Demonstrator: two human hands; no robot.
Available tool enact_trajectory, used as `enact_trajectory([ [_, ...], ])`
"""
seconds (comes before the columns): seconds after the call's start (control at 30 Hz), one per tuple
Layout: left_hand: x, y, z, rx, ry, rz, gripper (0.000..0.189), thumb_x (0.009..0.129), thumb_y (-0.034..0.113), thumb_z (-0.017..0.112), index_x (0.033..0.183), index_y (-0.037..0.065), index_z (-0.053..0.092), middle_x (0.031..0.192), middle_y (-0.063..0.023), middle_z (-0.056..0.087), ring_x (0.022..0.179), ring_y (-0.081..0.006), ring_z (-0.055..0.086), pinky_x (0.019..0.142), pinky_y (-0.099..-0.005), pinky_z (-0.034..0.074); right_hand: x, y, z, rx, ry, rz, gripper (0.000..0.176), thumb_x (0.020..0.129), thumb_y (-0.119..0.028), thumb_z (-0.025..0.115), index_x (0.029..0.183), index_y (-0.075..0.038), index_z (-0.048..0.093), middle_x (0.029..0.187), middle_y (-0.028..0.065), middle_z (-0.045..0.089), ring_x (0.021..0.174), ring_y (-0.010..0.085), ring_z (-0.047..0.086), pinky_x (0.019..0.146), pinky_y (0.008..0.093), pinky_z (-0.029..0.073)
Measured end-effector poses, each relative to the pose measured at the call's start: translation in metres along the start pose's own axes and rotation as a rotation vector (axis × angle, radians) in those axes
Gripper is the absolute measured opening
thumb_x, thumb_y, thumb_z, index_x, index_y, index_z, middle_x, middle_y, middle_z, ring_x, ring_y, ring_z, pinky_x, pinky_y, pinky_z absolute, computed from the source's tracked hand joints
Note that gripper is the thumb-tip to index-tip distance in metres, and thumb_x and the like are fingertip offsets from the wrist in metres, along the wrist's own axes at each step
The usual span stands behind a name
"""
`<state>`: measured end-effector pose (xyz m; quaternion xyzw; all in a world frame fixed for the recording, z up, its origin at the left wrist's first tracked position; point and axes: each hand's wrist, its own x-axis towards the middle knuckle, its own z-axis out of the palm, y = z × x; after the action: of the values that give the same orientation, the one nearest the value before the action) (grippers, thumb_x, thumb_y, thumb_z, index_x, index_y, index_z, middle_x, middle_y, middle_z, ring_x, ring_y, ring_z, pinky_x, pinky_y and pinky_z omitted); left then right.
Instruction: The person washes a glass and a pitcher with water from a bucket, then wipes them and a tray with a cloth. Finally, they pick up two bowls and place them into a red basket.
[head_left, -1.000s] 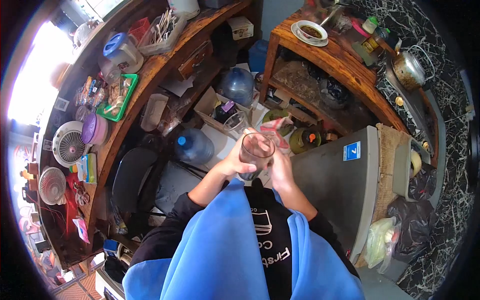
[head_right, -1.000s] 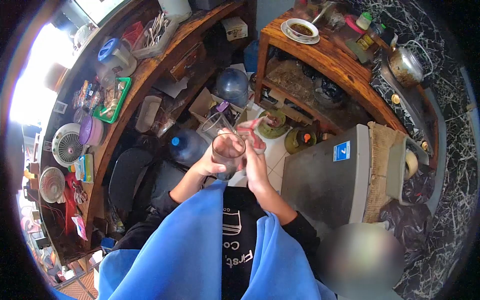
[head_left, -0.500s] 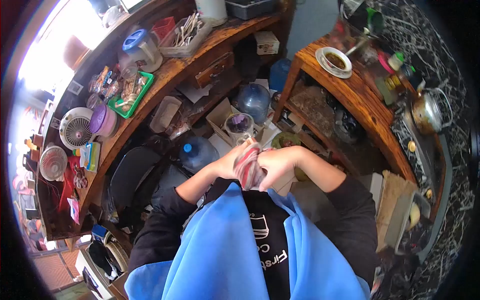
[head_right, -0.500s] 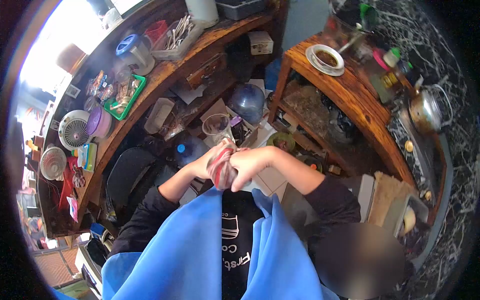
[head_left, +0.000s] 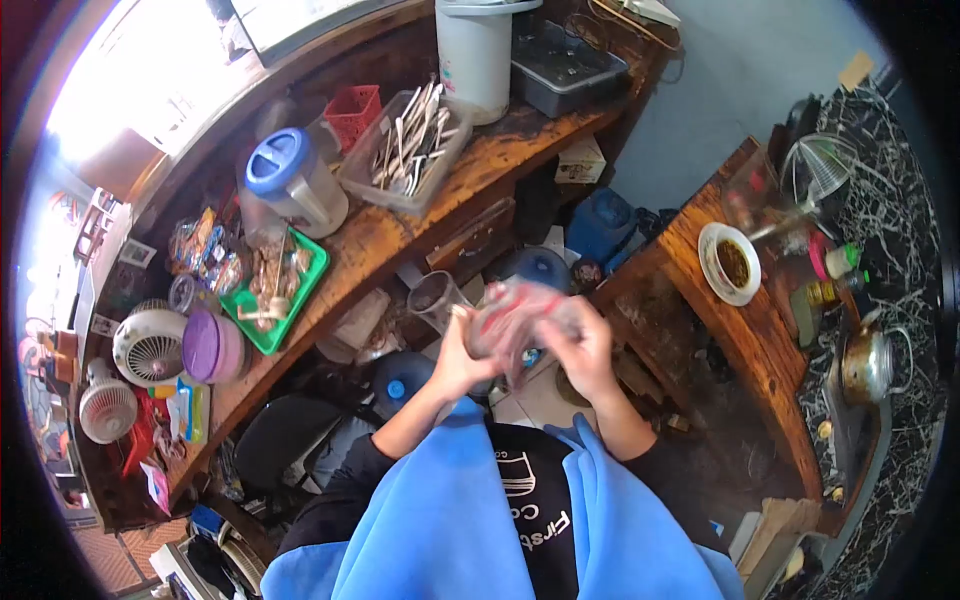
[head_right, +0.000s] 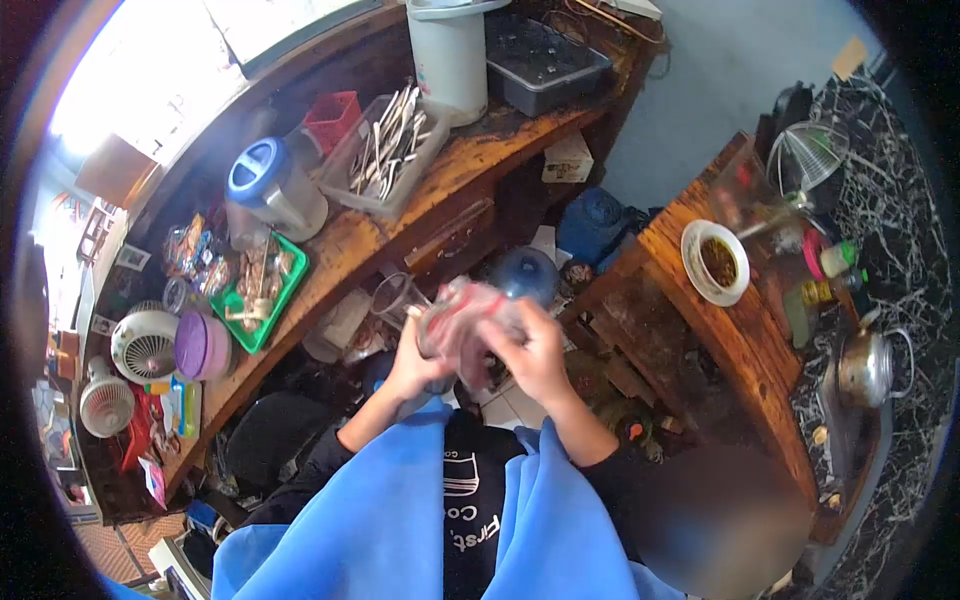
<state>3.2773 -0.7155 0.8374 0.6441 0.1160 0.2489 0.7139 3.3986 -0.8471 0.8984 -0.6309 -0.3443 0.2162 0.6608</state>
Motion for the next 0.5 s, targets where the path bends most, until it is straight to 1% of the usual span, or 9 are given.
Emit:
enact_trajectory([
  [0.03,0.017,0.014,-0.002,-0.133,0.026,-0.067,0.055,0.063,0.015,0.070,0.104,0.003,0.035,0.099,-0.0107,0.048,0.092,-0.0188,0.049,0.083,-0.0313,0.039,0.011,-0.008,-0.002,-0.215,0.092,-0.200,0.015,0.077,-0.012,0.055,0.085,-0.001,0.051,0.079,0.0061,0.052,0.072,0.0140,0.052,0.065,0.0270,0.042],
  [0.07,0.033,0.028,-0.001,-0.267,0.052,-0.137,0.051,0.065,0.014,0.068,0.101,0.004,0.034,0.099,-0.0109,0.047,0.093,-0.0182,0.048,0.082,-0.0306,0.039,0.010,-0.006,0.009,-0.180,0.145,-0.210,0.029,0.080,-0.021,0.051,0.099,0.001,0.052,0.102,0.0148,0.048,0.096,0.0246,0.046,0.081,0.0349,0.036],
  [0.13,0.065,0.022,0.008,-0.293,0.128,-0.010,0.047,0.070,0.022,0.063,0.103,0.005,0.034,0.098,-0.0092,0.047,0.092,-0.0169,0.048,0.079,-0.0287,0.040,0.011,0.008,0.036,-0.384,-0.036,-0.351,0.055,0.084,-0.039,0.040,0.119,0.004,0.037,0.122,0.0229,0.032,0.115,0.0357,0.029,0.095,0.0426,0.020],
  [0.17,0.080,0.021,0.013,-0.261,0.135,-0.002,0.045,0.073,0.025,0.059,0.103,0.005,0.035,0.097,-0.0094,0.047,0.090,-0.0163,0.048,0.078,-0.0284,0.040,0.018,0.008,0.046,-0.461,-0.149,-0.350,0.073,0.084,-0.051,0.029,0.129,0.006,0.016,0.132,0.0279,0.013,0.123,0.0420,0.009,0.099,0.0464,0.005],
  [0.2,0.093,0.021,0.018,-0.229,0.139,0.006,0.043,0.076,0.029,0.056,0.104,0.004,0.035,0.097,-0.0096,0.047,0.087,-0.0156,0.048,0.076,-0.0282,0.040,0.022,0.022,0.049,-0.554,-0.111,-0.351,0.078,0.083,-0.055,0.023,0.130,0.006,0.009,0.133,0.0287,0.007,0.124,0.0423,0.003,0.100,0.0459,0.002],
  [0.23,0.102,0.019,0.026,-0.244,0.118,-0.044,0.042,0.079,0.034,0.051,0.103,0.004,0.035,0.095,-0.0095,0.046,0.083,-0.0145,0.047,0.074,-0.0283,0.040,0.034,0.022,0.046,-0.461,-0.003,-0.337,0.079,0.083,-0.054,0.025,0.129,0.007,0.008,0.133,0.0287,0.008,0.125,0.0414,0.005,0.100,0.0449,0.003],
  [0.3,0.125,0.009,0.038,-0.246,0.115,-0.032,0.040,0.077,0.027,0.055,0.102,0.003,0.035,0.091,-0.0088,0.045,0.077,-0.0137,0.046,0.070,-0.0283,0.040,0.064,0.023,0.034,-0.369,0.111,-0.318,0.079,0.083,-0.054,0.026,0.129,0.008,0.008,0.133,0.0288,0.010,0.125,0.0405,0.007,0.101,0.0439,0.004],
  [0.4,0.155,0.020,0.052,0.135,0.126,0.049,0.047,0.067,0.026,0.066,0.096,0.003,0.038,0.089,-0.0094,0.049,0.079,-0.0169,0.049,0.072,-0.0296,0.041,0.097,0.025,0.003,0.228,0.250,0.069,0.050,0.091,-0.033,0.024,0.121,0.006,0.031,0.123,0.0171,0.036,0.115,0.0221,0.034,0.096,0.0300,0.023],
  [0.5,0.178,0.024,0.049,0.418,0.003,0.095,0.057,0.057,0.036,0.072,0.090,0.002,0.041,0.080,-0.0119,0.052,0.073,-0.0210,0.053,0.069,-0.0313,0.042,0.112,0.007,-0.037,0.263,0.079,0.408,0.045,0.089,-0.035,0.032,0.107,0.002,0.050,0.104,0.0104,0.053,0.094,0.0150,0.050,0.083,0.0262,0.037],
])
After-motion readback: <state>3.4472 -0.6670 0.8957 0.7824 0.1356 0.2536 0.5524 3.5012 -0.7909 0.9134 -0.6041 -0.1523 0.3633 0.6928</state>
